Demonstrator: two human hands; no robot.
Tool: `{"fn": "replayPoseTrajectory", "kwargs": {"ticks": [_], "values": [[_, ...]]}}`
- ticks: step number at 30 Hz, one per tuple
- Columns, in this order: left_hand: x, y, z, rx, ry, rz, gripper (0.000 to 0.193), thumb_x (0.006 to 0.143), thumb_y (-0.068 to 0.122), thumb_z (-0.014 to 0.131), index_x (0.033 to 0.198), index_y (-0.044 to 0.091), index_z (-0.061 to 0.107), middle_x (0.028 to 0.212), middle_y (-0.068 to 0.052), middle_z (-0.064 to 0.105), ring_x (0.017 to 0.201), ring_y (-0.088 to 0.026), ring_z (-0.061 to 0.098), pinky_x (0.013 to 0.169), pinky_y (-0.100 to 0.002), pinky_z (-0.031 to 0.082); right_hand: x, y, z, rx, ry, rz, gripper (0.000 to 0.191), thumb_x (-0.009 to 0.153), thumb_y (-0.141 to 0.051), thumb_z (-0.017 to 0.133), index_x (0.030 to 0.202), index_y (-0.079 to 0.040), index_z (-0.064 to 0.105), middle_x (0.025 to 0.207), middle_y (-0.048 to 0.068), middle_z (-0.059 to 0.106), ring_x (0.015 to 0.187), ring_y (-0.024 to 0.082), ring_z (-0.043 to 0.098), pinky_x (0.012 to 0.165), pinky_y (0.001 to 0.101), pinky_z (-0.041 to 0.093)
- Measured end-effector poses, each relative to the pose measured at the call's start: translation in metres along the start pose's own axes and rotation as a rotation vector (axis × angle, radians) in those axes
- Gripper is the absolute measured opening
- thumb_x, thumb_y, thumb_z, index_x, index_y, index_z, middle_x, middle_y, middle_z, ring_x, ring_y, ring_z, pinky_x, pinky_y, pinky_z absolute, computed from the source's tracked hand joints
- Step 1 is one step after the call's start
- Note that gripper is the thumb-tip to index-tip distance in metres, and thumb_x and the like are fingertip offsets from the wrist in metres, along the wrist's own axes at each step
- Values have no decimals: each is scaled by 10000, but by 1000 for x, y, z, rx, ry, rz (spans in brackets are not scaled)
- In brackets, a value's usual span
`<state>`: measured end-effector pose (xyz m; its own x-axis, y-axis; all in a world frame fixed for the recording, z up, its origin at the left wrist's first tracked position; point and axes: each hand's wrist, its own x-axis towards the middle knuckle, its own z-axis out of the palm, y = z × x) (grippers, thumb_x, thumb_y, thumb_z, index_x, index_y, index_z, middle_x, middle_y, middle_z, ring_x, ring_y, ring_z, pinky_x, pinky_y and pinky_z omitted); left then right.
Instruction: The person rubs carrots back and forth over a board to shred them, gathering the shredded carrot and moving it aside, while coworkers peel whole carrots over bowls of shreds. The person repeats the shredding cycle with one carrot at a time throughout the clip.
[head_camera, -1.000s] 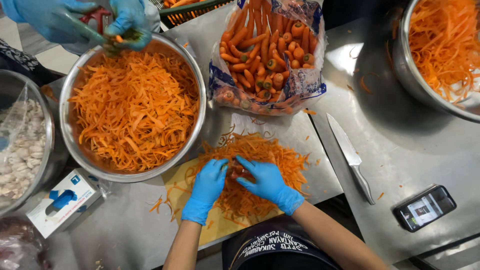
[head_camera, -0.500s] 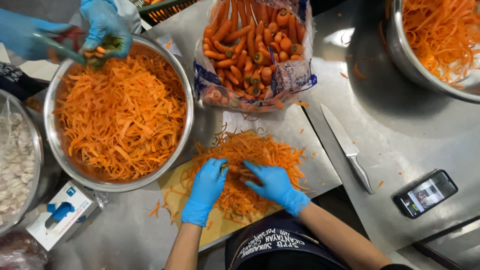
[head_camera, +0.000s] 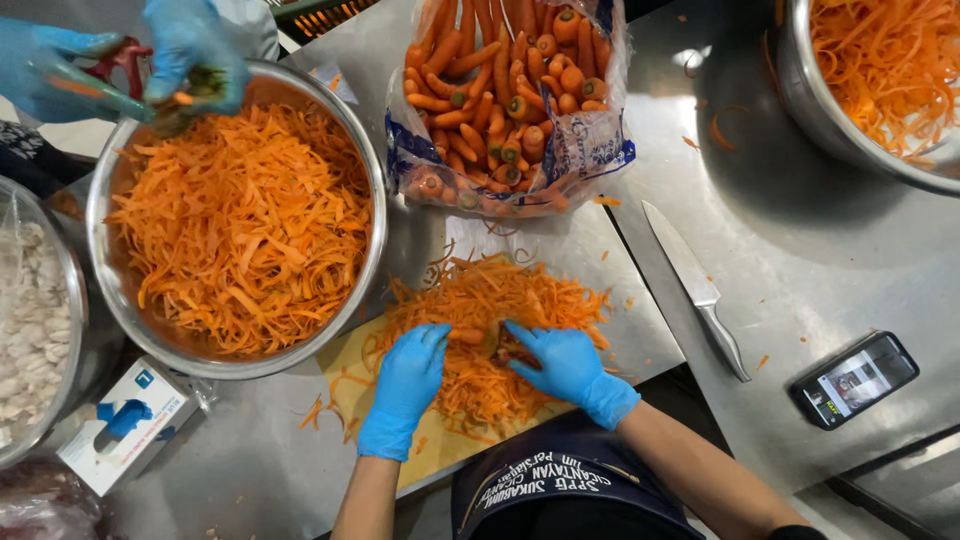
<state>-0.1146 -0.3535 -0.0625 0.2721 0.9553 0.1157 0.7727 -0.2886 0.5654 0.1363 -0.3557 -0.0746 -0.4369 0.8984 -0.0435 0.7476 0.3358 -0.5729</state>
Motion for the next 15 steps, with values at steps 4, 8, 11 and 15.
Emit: {"fn": "replayPoseTrajectory", "kwargs": {"ticks": [4, 8, 11, 15], "values": [[-4, -1, -2, -16, 8, 37, 239, 950, 123, 650, 1184, 98, 693, 1144, -130, 703, 1011, -353, 682, 853, -434, 564, 0, 0, 2, 71, 91, -90, 648, 885, -413, 736, 1446, -135, 571, 774, 88, 682, 677, 307, 686, 570, 452, 533], [-7, 0, -4, -42, 18, 45, 244, 946, 108, 648, 1186, 92, 688, 1142, -130, 704, 1021, -351, 686, 862, -430, 567, 1, -3, 7, 60, 65, -47, 635, 855, -419, 748, 1408, -157, 578, 835, 62, 736, 692, 298, 711, 559, 445, 544], [-8, 1, -3, -67, 20, 13, 234, 949, 103, 646, 1178, 95, 689, 1147, -130, 705, 1037, -351, 687, 875, -429, 571, 0, -2, 7, 4, -68, 60, 648, 865, -419, 736, 1448, -198, 560, 807, 77, 737, 689, 295, 712, 589, 447, 550], [-10, 2, -3, -91, -4, 5, 228, 943, 80, 632, 1162, 94, 690, 1178, -142, 700, 1053, -360, 684, 878, -428, 568, 0, 1, 4, 97, 77, -90, 648, 865, -420, 756, 1434, -168, 575, 871, 89, 744, 706, 308, 706, 583, 443, 549]]}}
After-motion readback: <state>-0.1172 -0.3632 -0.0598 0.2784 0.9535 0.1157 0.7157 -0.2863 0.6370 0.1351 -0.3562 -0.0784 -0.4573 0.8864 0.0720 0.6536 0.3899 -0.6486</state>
